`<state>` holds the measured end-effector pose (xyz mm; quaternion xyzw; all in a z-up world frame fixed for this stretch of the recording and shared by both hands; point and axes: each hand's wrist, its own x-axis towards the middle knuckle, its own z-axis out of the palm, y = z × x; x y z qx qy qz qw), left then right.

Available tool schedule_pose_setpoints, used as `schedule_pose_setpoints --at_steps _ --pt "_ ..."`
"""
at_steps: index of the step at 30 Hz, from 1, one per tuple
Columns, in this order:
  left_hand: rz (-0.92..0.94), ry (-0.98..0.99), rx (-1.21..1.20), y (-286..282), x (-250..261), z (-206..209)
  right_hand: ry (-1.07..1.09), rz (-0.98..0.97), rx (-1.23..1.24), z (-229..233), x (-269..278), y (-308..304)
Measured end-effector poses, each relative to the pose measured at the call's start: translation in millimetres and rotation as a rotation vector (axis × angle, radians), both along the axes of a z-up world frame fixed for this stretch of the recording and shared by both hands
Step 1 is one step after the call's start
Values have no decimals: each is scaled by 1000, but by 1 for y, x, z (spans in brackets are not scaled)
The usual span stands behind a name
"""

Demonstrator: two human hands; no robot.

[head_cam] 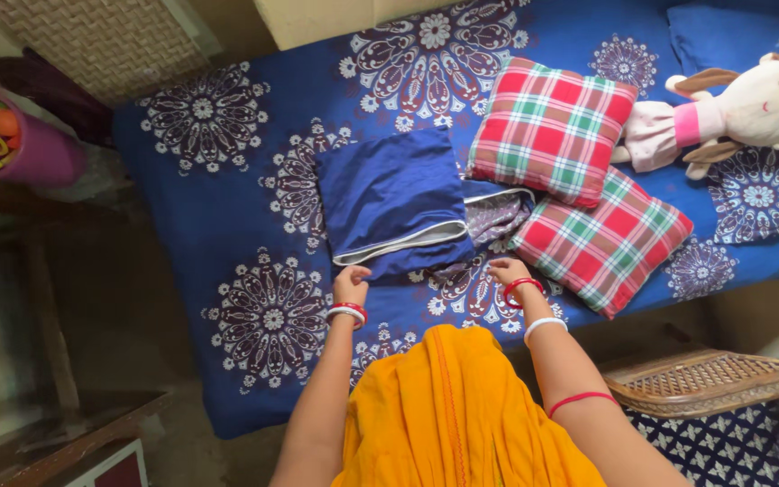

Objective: The person inserts plaid pillows into blue pillowcases on a bed, then places the finished pillows onto nearby chairs. The person repeats this process for multiple pillows.

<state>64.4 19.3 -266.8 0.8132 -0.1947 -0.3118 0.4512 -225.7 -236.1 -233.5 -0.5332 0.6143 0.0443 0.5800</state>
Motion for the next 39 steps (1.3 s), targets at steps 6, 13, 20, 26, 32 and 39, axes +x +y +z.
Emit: schedule_pose_setpoints --at_steps 6,13,20,26,32,39 --pt "-131 37 -163 -81 -63 25 -92 -233 -36 -4 -57 -35" --pt "-340 225 -140 -202 -167 73 -253 -607 -312 -28 -144 -94" --pt "-432 395 -154 -288 -253 56 273 -886 -653 -44 -237 -127" --pt "-469 408 -115 -312 -281 33 -31 -990 -44 -50 -280 -136" --pt "-433 424 -97 -296 -274 21 69 -845 119 -52 -269 -134" --pt "-414 436 -128 -258 -251 32 -209 -1040 -97 19 -251 -99"
